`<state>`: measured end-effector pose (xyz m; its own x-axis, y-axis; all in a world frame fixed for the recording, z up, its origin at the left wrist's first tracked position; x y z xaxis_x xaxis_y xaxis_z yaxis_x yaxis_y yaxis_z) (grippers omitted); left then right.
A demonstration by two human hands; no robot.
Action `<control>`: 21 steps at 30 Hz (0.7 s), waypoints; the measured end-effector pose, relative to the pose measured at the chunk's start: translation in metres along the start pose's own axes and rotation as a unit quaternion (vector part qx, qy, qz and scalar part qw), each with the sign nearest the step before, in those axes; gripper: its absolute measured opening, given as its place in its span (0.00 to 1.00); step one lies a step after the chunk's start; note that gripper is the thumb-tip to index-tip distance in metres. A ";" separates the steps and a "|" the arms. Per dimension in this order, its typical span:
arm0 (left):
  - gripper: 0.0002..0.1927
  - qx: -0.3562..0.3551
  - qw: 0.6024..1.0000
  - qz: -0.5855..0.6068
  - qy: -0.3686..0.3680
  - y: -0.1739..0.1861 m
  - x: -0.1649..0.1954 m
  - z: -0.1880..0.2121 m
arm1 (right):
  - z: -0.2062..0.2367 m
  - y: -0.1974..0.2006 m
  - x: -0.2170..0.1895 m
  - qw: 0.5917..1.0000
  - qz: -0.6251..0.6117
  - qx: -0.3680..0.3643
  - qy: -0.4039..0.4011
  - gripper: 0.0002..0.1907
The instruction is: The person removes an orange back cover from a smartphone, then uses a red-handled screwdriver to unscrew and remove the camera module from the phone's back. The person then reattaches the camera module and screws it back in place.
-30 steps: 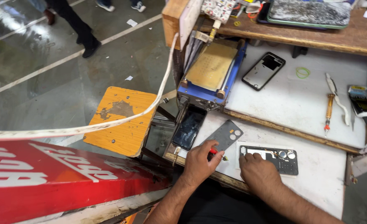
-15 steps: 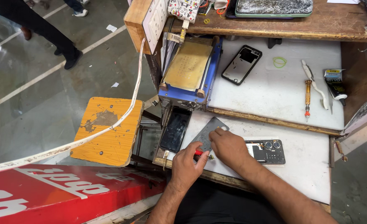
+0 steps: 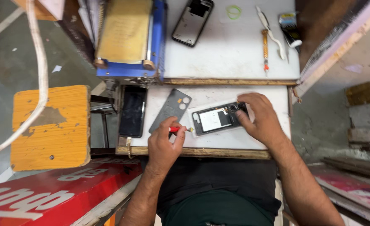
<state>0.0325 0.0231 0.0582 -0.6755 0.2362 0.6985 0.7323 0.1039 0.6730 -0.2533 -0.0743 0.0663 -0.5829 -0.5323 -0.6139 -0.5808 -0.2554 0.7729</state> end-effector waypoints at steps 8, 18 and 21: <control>0.23 -0.018 0.997 -0.059 -0.049 -0.010 0.006 -0.010 | -0.005 -0.017 0.003 0.982 0.082 -0.167 -0.032 0.49; 0.17 -0.067 0.990 -0.100 -0.078 -0.007 0.018 -0.022 | 0.002 -0.029 0.006 0.984 0.089 -0.143 -0.053 0.48; 0.16 -0.119 0.982 -0.099 -0.112 -0.004 0.025 -0.026 | 0.003 -0.031 0.006 0.985 0.083 -0.136 -0.062 0.47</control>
<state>0.0105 0.0034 0.0799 -0.7477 0.4429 0.4947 0.5287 -0.0537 0.8471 -0.2407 -0.0667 0.0384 -0.7324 -0.4864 -0.4764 -0.3066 -0.3891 0.8686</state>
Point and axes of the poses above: each hand's wrist, its own z-axis away from the middle knuckle, its own y-axis out of the back of the hand, x = y × z, the point moved 2 cm from there along -z, towards the middle knuckle, and after that the axes turned 14 degrees about -x, right-handed, at the moved point
